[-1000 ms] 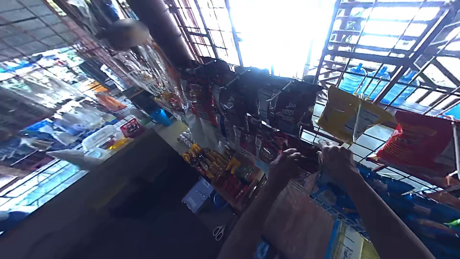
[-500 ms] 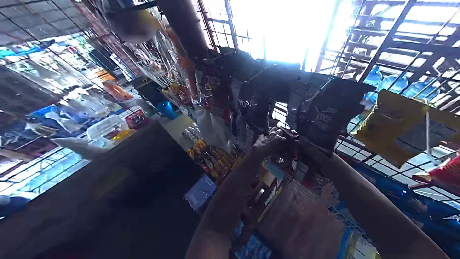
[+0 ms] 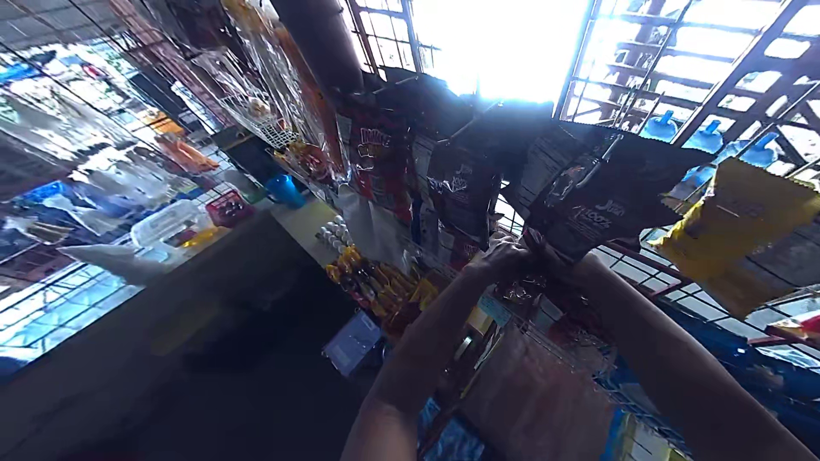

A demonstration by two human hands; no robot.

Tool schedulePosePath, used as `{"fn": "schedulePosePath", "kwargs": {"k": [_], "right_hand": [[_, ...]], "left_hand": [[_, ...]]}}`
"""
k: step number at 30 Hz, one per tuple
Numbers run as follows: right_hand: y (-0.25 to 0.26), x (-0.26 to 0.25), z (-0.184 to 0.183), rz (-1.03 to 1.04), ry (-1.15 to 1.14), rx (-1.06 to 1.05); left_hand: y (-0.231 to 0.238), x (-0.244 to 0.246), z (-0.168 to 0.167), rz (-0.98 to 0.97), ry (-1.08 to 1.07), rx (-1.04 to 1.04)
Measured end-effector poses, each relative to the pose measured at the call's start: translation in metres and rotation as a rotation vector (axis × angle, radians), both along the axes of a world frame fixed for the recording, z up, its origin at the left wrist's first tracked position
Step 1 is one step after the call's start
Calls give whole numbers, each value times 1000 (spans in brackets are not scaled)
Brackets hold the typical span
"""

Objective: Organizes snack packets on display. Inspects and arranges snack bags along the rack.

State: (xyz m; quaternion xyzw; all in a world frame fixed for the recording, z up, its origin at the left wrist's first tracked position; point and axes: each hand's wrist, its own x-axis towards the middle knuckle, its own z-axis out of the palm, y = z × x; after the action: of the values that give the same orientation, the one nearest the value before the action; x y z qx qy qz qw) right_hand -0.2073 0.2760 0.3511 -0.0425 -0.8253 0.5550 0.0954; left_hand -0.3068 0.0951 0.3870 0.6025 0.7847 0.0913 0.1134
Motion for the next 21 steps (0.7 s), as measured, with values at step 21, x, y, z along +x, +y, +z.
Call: {"fn": "schedulePosePath", "kwargs": {"k": [21], "right_hand": [[-44, 116, 94, -215, -233, 940]], "left_hand": [[19, 11, 55, 387, -70, -83]]}}
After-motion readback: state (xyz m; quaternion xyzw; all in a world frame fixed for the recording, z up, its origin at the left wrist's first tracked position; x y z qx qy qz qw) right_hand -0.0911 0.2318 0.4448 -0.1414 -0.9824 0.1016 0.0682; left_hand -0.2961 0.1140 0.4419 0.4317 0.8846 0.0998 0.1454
